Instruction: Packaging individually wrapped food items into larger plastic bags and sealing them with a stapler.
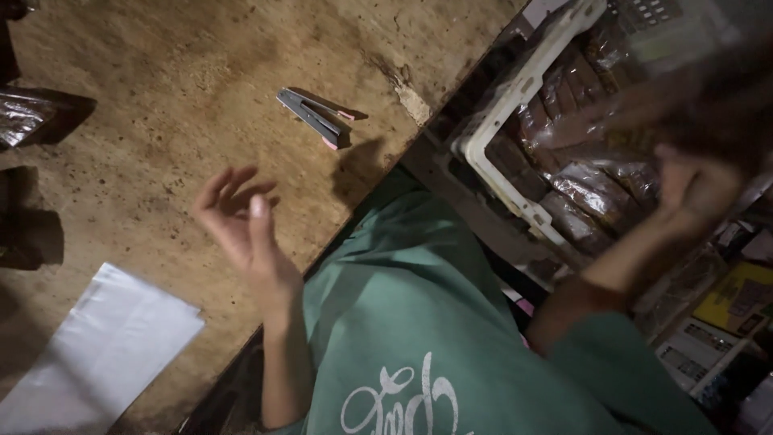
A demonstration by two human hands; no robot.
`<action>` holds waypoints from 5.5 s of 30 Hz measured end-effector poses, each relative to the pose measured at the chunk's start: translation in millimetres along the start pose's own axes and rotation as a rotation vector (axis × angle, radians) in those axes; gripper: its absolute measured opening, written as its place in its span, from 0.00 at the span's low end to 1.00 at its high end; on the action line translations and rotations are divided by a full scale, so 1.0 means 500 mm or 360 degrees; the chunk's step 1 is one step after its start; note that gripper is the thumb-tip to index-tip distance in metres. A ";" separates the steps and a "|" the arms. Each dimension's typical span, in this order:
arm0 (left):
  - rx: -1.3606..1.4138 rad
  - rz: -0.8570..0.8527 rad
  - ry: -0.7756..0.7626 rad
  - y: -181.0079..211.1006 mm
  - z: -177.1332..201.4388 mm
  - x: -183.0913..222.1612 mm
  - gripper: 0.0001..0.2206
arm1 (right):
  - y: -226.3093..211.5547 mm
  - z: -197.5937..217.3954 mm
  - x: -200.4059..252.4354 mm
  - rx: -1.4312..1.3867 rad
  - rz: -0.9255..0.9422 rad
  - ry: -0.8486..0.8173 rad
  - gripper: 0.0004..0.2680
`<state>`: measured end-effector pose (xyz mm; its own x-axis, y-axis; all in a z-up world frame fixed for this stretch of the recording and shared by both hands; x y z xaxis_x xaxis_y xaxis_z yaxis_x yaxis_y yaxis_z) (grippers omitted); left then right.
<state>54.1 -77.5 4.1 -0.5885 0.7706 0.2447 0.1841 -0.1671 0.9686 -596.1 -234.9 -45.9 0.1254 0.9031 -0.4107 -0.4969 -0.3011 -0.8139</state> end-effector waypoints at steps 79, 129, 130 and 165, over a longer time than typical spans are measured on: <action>-0.1616 -0.0035 0.1348 -0.033 0.493 0.064 0.14 | -0.762 -1.191 0.482 0.0229 0.2089 -0.1509 0.24; -0.1819 0.0101 0.1069 -0.196 0.346 0.083 0.07 | -0.764 -1.234 0.413 -0.0384 0.0766 -0.0994 0.17; -0.1823 0.0086 0.1052 -0.191 0.340 0.082 0.07 | -0.754 -1.229 0.406 -0.0376 0.0758 -0.0975 0.17; -0.0885 0.0037 0.1059 -0.204 0.291 0.184 0.03 | -0.644 -1.048 0.523 -0.0915 -0.1181 -0.1957 0.19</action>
<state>95.9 99.7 -78.4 -0.9596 0.2724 0.0708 -0.1080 -0.5887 0.8011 46.8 -62.3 -106.7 -0.7168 0.4974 0.4887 -0.2226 0.5009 -0.8364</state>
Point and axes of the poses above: each hand's wrist, its own x-axis away from the middle knuckle, its own z-axis out of the back of the hand, y = z × x, the point moved 9 cm from there along -x, towards the middle knuckle, and after that the axes turned 12 degrees about z, right-handed, at the moved point
